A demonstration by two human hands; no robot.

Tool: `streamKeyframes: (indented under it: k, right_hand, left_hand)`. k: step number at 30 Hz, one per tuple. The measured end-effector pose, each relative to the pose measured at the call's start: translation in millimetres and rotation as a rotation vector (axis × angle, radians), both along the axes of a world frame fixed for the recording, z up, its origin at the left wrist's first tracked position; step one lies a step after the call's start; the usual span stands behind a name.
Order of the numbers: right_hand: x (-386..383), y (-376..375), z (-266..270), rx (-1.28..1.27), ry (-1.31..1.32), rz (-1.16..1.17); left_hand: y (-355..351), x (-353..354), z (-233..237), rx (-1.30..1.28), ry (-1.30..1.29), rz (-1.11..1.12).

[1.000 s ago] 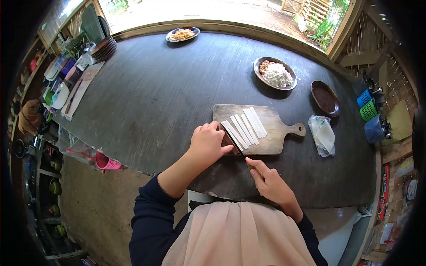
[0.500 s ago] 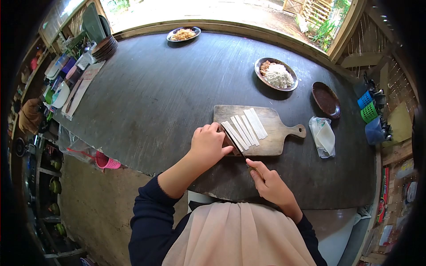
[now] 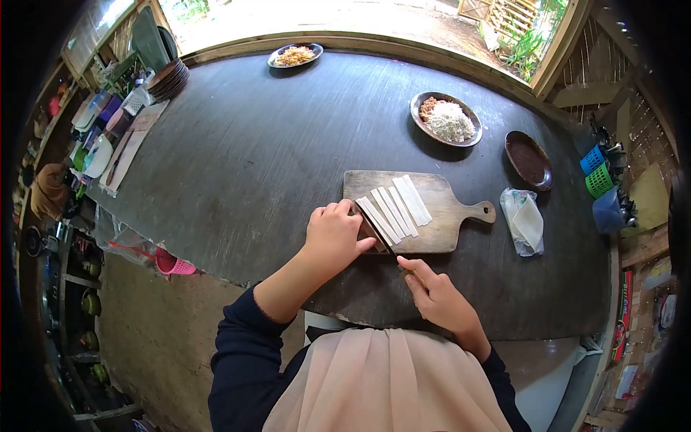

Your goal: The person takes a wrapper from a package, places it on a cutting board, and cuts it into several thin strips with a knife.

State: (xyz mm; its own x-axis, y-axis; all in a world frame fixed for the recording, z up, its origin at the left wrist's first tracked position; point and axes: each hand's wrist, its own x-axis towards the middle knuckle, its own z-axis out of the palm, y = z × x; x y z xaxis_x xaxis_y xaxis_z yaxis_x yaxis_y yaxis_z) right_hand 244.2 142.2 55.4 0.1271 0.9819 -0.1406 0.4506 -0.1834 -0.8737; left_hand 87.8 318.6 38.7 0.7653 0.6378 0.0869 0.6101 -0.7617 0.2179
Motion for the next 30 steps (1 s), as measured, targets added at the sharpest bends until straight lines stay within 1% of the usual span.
streamKeyframes:
  k: [6, 8, 9, 11, 30]
  right_hand:
    - [-1, -1, -1, -0.015, -0.008, -0.005]
    - [-1, -2, -5, 0.07, -0.015, -0.004]
    - [-1, -3, -4, 0.07, -0.015, -0.002]
    - [-2, -5, 1, -0.005, -0.011, -0.007]
    - [-2, -25, -1, -0.028, -0.047, -0.009]
  left_hand:
    - [-1, 1, -1, 0.024, 0.017, 0.004]
    - [0, 1, 0, 0.025, 0.024, 0.003]
    - [0, 1, 0, 0.029, 0.033, 0.003]
    - [0, 1, 1, 0.033, 0.041, 0.007]
    - [-1, 2, 0, 0.081, 0.048, 0.018]
